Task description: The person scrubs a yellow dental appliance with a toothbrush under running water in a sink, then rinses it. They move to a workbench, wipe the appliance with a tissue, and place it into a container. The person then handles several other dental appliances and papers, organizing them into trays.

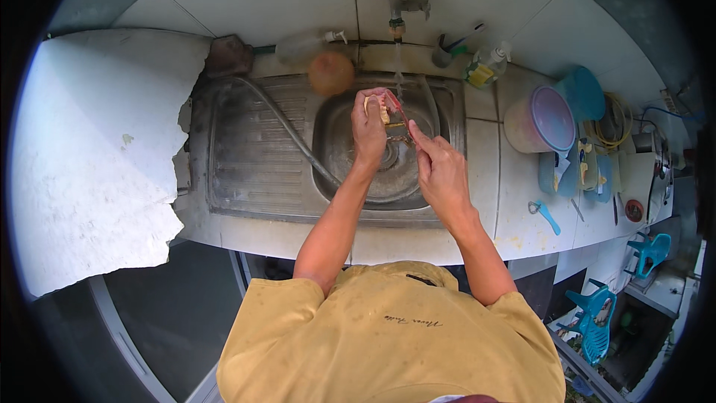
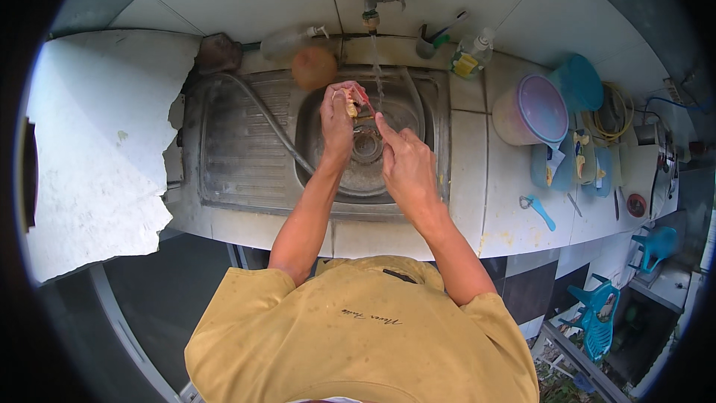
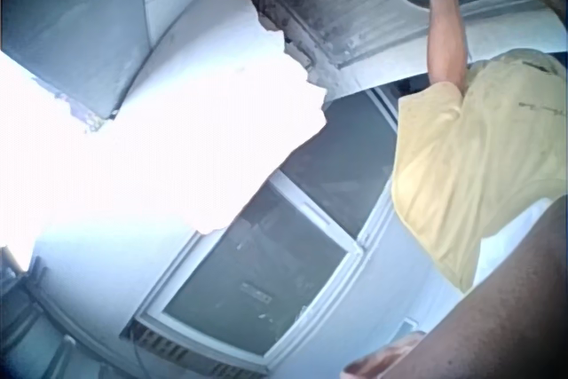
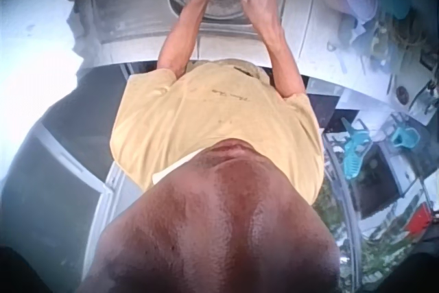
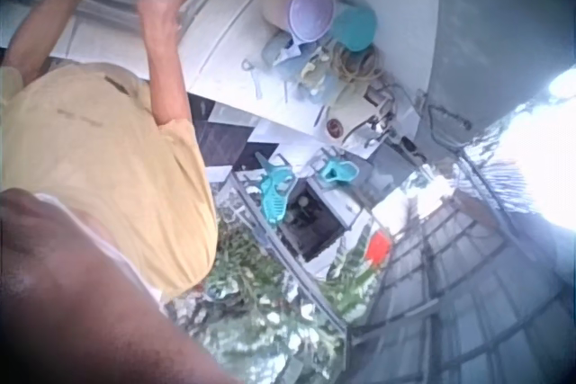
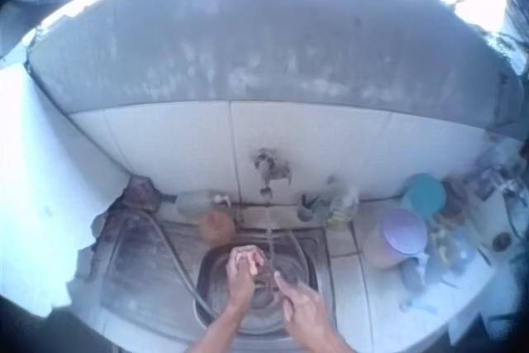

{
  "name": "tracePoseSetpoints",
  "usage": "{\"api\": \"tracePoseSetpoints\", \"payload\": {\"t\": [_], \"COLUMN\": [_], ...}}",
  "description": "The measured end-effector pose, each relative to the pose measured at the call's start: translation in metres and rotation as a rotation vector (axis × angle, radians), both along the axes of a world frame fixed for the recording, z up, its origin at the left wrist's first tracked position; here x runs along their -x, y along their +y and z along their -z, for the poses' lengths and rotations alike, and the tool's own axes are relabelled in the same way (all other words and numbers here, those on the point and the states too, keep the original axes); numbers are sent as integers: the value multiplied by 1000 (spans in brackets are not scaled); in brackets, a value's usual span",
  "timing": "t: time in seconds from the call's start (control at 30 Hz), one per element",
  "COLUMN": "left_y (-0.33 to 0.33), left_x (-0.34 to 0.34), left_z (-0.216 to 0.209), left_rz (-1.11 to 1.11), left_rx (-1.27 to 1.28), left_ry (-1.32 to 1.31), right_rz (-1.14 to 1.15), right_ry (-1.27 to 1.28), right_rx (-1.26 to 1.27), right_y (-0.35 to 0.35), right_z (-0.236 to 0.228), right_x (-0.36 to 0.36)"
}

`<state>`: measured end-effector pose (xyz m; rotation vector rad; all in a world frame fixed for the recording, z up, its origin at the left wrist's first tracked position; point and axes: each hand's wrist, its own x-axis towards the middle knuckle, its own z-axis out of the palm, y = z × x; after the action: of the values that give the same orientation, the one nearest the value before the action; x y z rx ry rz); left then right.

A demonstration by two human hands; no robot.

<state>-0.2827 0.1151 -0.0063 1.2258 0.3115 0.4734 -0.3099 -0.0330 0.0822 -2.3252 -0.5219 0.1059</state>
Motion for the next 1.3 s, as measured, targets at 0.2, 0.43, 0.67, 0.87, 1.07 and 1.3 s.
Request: {"api": "tracePoseSetpoints", "payload": {"t": [0.2,0.43,0.67,0.87,1.07,1.3], "left_y": [-6,-12,42,29,40,26], "left_x": [-11,-22,-60,-90,-101,-96], "left_z": [17,27,64,58,125,149], "left_rz": [-19,26,593,593,599,678], "left_rx": [83,295,1104,1169,1229,1293], "left_ry": [14,64,139,197,138,104], "right_rz": [-30,-16,-5,-97,-57,-21], "right_ry": [1,26,31,-96,-10,-14], "right_rx": [34,-17,-102,-41,-24,5], "right_y": [0,-4,-42,-34,-27,-22], "right_z": [8,14,54,104,115,127], "right_x": [-6,-24,-74,-114,-104,-100]}}
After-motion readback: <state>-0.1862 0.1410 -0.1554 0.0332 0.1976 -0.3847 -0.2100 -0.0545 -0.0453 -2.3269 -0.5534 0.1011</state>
